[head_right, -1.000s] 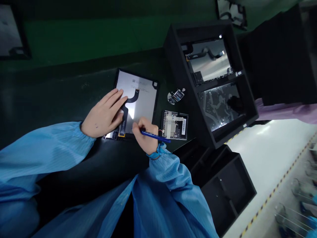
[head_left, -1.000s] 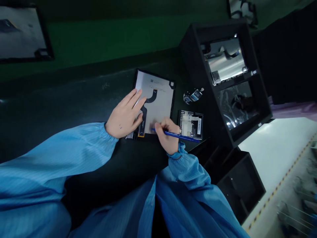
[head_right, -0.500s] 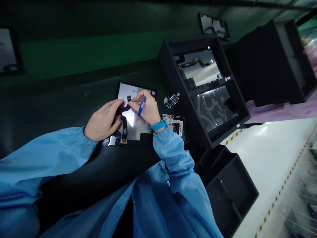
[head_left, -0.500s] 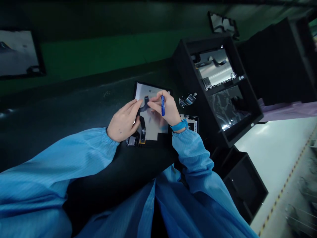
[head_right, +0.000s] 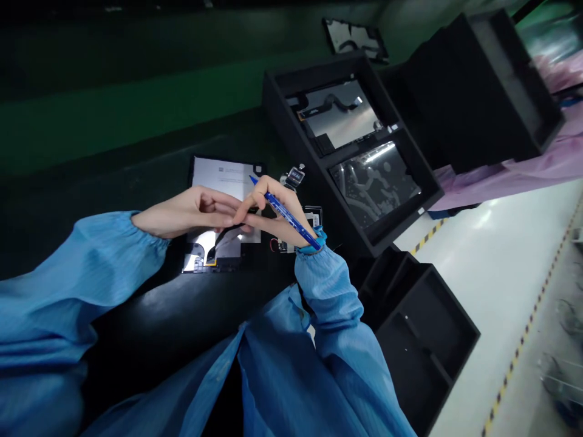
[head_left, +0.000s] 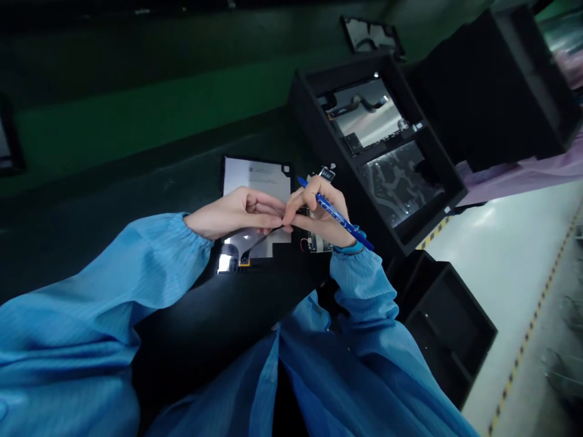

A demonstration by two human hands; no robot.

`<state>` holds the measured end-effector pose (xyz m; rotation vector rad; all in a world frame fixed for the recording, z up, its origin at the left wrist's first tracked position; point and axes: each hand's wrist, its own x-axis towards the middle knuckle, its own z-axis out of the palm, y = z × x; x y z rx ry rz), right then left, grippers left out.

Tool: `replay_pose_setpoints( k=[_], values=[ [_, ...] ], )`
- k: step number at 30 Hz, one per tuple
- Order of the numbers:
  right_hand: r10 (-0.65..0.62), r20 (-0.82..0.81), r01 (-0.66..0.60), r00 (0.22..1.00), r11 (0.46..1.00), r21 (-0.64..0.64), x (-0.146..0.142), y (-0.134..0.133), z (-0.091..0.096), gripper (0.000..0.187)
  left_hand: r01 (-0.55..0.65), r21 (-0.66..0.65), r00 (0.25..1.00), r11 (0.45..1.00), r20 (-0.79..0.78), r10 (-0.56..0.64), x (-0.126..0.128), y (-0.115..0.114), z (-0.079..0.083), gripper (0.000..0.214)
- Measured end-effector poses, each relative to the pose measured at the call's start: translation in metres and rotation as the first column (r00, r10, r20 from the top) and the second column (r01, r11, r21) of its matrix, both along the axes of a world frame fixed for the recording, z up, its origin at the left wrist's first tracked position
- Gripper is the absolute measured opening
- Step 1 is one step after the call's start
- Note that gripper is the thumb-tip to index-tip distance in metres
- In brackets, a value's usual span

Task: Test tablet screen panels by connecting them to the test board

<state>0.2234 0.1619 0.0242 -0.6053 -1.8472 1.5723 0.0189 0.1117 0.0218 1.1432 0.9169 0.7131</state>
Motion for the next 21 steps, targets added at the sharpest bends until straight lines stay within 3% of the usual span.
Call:
replay_pose_setpoints(
  k=[3,6,8,11,13,16,21],
  values=[
    [0.012,0.016,-0.012,1.0,1.0,0.004,0.019,-0.004,-0.002,0.047,0.054,-0.04,0.999,0.998,-0.003,-0.054,0.02,0.003,0.0,0.024],
    [-0.088,0.036,0.087,0.995,0.996,0.015,0.037,-0.01,-0.007,0.04,-0.043,0.017,0.989,0.999,-0.143,0.045,0.037,-0.001,-0.005,0.023],
    [-0.234,0.079,0.23,0.969,0.972,0.058,0.048,-0.012,-0.015,0.033,-0.125,0.182,0.926,0.975,-0.331,0.181,0.047,-0.004,-0.01,0.021],
    [-0.395,0.162,0.361,0.904,0.91,0.202,0.06,-0.013,-0.034,0.016,-0.091,0.462,0.759,0.882,-0.542,0.362,0.058,-0.008,-0.021,0.012],
    [-0.43,0.242,0.347,0.87,0.881,0.321,0.063,-0.013,-0.048,0.009,-0.02,0.544,0.701,0.839,-0.591,0.4,0.062,-0.011,-0.029,0.012],
    [-0.451,0.326,0.274,0.831,0.841,0.466,0.064,-0.015,-0.064,0.017,0.039,0.592,0.675,0.805,-0.61,0.415,0.065,-0.014,-0.037,0.015],
    [-0.466,0.328,0.275,0.822,0.828,0.49,0.062,-0.022,-0.07,0.021,0.072,0.61,0.666,0.789,-0.619,0.417,0.065,-0.017,-0.04,0.02]
  ],
)
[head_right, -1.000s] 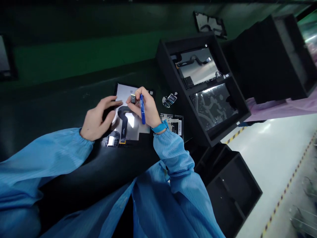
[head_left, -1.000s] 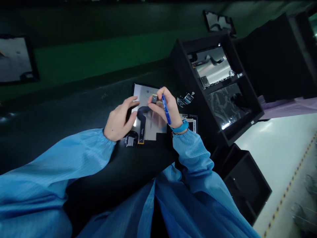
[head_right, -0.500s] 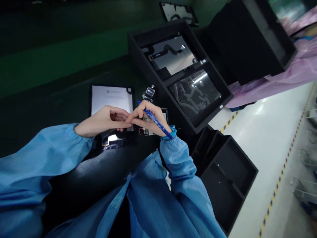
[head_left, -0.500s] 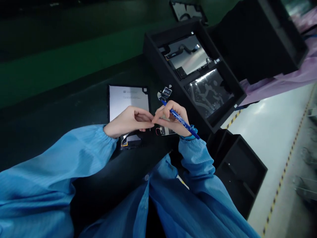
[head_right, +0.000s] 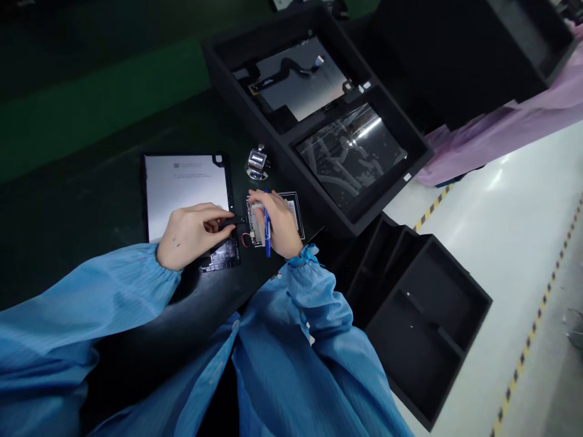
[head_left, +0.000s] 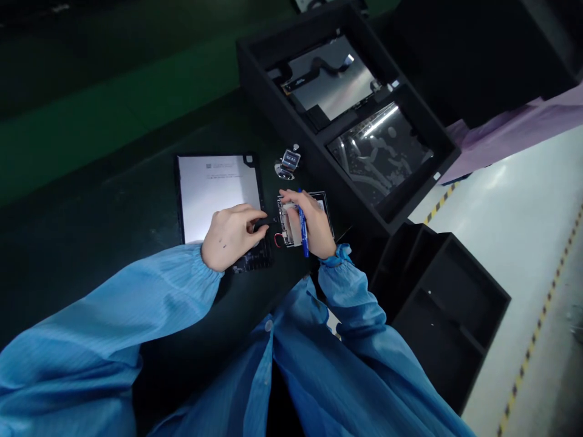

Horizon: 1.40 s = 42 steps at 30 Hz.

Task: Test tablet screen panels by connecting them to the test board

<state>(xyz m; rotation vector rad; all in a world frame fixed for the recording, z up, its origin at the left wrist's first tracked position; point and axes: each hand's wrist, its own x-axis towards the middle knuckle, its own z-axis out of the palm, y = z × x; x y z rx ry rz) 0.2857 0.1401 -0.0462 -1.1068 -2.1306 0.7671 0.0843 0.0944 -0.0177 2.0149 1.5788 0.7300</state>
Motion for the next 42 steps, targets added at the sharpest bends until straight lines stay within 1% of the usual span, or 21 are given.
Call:
replay_pose_setpoints(
  k=[5,9,15,21,26,31,36,39,42],
  values=[
    [-0.024,-0.008,0.024,1.0,1.0,-0.018,-0.001,-0.003,0.002,0.019,0.018,0.013,0.999,1.0,-0.051,-0.018,0.005,-0.002,0.0,0.021],
    [-0.023,-0.016,0.023,1.0,1.0,-0.01,-0.001,-0.002,0.002,0.019,0.008,0.026,0.999,1.0,-0.033,-0.007,0.006,-0.003,-0.001,0.021],
    [-0.025,-0.009,0.025,1.0,1.0,-0.001,-0.001,-0.003,0.001,0.017,-0.012,0.019,1.0,1.0,0.025,0.012,0.005,-0.005,0.002,0.022],
    [-0.028,-0.003,0.028,1.0,0.999,-0.025,0.0,-0.003,0.001,0.016,-0.005,0.015,1.0,1.0,-0.001,0.005,0.006,-0.004,0.001,0.021],
    [-0.026,-0.001,0.026,1.0,1.0,-0.011,-0.001,-0.003,0.001,0.015,0.006,0.036,1.0,0.999,-0.013,-0.006,0.005,-0.004,-0.001,0.019],
    [-0.021,0.006,0.021,1.0,1.0,0.005,-0.001,-0.003,0.001,0.019,0.01,0.038,1.0,0.999,-0.013,-0.01,0.007,-0.003,-0.002,0.02],
    [0.017,-0.016,-0.018,1.0,0.999,-0.027,0.002,-0.002,0.008,0.032,0.002,0.042,1.0,0.999,-0.014,-0.002,0.007,-0.002,-0.003,0.019],
    [0.01,-0.015,-0.011,1.0,0.999,-0.052,0.0,0.0,0.012,0.029,0.005,0.054,1.0,0.999,-0.009,-0.004,0.007,-0.001,-0.005,0.019],
    [0.002,0.008,-0.002,1.0,0.999,-0.042,-0.005,0.001,0.011,0.027,0.005,0.053,1.0,0.999,-0.014,-0.004,0.01,0.0,-0.009,0.017]
  ],
)
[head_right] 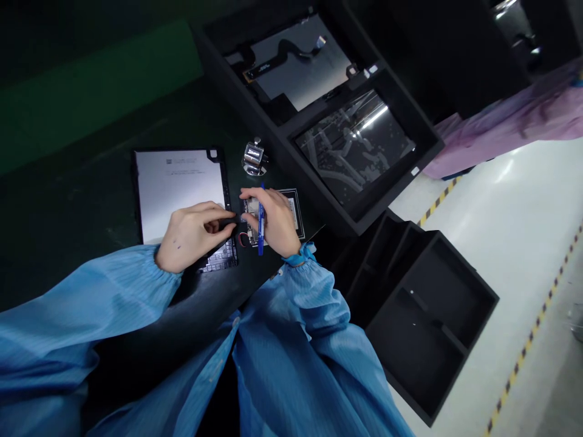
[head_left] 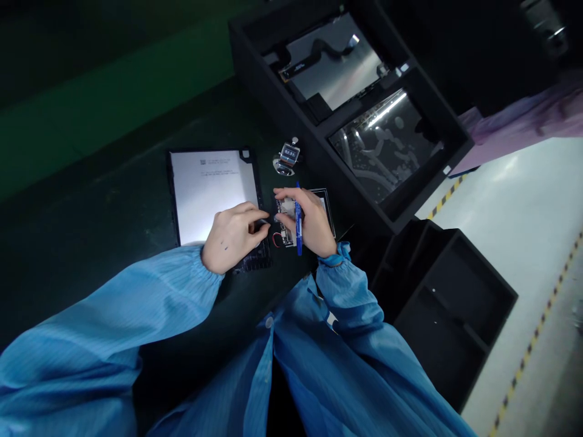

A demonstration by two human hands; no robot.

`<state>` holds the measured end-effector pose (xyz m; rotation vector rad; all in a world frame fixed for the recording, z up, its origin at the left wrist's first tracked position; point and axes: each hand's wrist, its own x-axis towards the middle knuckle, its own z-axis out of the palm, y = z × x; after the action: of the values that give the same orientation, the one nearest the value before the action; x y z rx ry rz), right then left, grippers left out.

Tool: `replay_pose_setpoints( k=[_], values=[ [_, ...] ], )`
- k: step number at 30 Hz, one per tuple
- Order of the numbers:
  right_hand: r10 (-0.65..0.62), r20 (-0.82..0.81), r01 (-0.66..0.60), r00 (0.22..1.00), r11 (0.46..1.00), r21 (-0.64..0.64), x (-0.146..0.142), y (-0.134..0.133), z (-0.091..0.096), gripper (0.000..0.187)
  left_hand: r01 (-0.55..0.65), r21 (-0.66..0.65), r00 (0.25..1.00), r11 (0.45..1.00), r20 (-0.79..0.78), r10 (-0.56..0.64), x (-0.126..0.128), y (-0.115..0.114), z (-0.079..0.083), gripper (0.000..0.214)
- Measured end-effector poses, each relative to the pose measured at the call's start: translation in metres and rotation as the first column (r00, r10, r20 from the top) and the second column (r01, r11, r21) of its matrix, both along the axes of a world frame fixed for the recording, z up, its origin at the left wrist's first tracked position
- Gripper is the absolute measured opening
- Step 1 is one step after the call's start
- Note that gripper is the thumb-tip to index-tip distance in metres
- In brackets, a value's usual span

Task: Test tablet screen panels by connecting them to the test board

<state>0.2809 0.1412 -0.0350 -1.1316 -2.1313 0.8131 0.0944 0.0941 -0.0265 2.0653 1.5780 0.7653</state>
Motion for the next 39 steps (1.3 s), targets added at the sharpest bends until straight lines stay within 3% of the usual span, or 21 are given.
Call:
replay_pose_setpoints(
  k=[3,5,7,9,10,13,14,16,20,24,27,30,32,34,37,39],
  values=[
    [-0.023,0.01,0.023,1.0,1.0,0.016,-0.002,0.0,-0.001,0.025,0.008,-0.045,1.0,0.999,-0.025,-0.009,0.001,0.003,0.005,0.016],
    [-0.051,-0.05,0.05,0.997,0.999,-0.021,0.001,-0.001,0.002,0.019,0.007,-0.068,1.0,0.998,-0.024,-0.009,-0.007,0.003,0.018,0.021],
    [-0.054,-0.108,0.048,0.993,0.997,-0.055,0.005,-0.004,0.008,0.023,-0.053,-0.068,0.998,0.996,0.029,0.055,-0.026,0.0,0.037,0.035],
    [0.047,-0.053,-0.049,0.998,0.998,-0.034,0.008,-0.009,0.015,0.029,-0.174,-0.114,0.977,0.978,0.107,0.186,-0.056,-0.007,0.054,0.051],
    [0.13,0.026,-0.129,0.991,0.992,-0.011,0.008,-0.012,0.018,0.04,-0.232,-0.178,0.959,0.956,0.125,0.256,-0.073,-0.013,0.061,0.058],
    [0.327,0.269,-0.337,0.906,0.942,-0.013,0.004,-0.018,0.024,0.11,-0.368,-0.392,0.9,0.843,0.077,0.429,-0.115,-0.031,0.068,0.072],
    [0.357,0.316,-0.368,0.879,0.929,-0.025,0.002,-0.018,0.024,0.126,-0.38,-0.472,0.874,0.796,0.098,0.476,-0.123,-0.036,0.067,0.075],
    [0.392,0.364,-0.407,0.845,0.913,-0.038,-0.003,-0.018,0.025,0.138,-0.332,-0.628,0.783,0.704,0.233,0.577,-0.127,-0.044,0.063,0.078],
    [0.414,0.366,-0.433,0.834,0.901,-0.032,-0.007,-0.016,0.023,0.145,-0.235,-0.777,0.45,0.584,0.445,0.774,-0.112,-0.044,0.057,0.056],
    [0.412,0.335,-0.426,0.847,0.904,-0.033,-0.008,-0.016,0.019,0.141,-0.213,-0.829,0.295,0.518,0.451,0.842,-0.105,-0.029,0.061,0.038],
    [0.424,0.263,-0.418,0.867,0.905,-0.079,-0.005,-0.014,0.019,0.133,-0.165,-0.796,0.194,0.583,0.553,0.81,-0.097,-0.015,0.074,0.035],
    [0.381,0.018,-0.373,0.924,0.914,-0.157,0.003,-0.011,0.03,0.103,-0.107,-0.658,0.174,0.745,0.726,0.666,-0.072,-0.003,0.094,0.038],
    [0.209,-0.211,-0.251,0.955,0.947,-0.198,0.007,-0.012,0.046,0.078,-0.041,-0.53,0.241,0.847,0.817,0.523,-0.05,0.0,0.104,0.037],
    [0.006,-0.356,-0.096,0.935,0.967,-0.236,0.01,-0.014,0.065,0.065,0.079,-0.414,0.365,0.907,0.859,0.36,-0.031,0.001,0.106,0.031],
    [-0.114,-0.332,0.036,0.936,0.972,-0.233,0.015,-0.014,0.089,0.061,0.263,-0.353,0.538,0.898,0.826,0.167,-0.022,-0.005,0.089,0.028],
    [-0.145,-0.246,0.102,0.958,0.978,-0.18,0.021,-0.01,0.094,0.055,0.271,-0.375,0.598,0.887,0.787,0.15,-0.028,-0.01,0.07,0.033]
  ],
)
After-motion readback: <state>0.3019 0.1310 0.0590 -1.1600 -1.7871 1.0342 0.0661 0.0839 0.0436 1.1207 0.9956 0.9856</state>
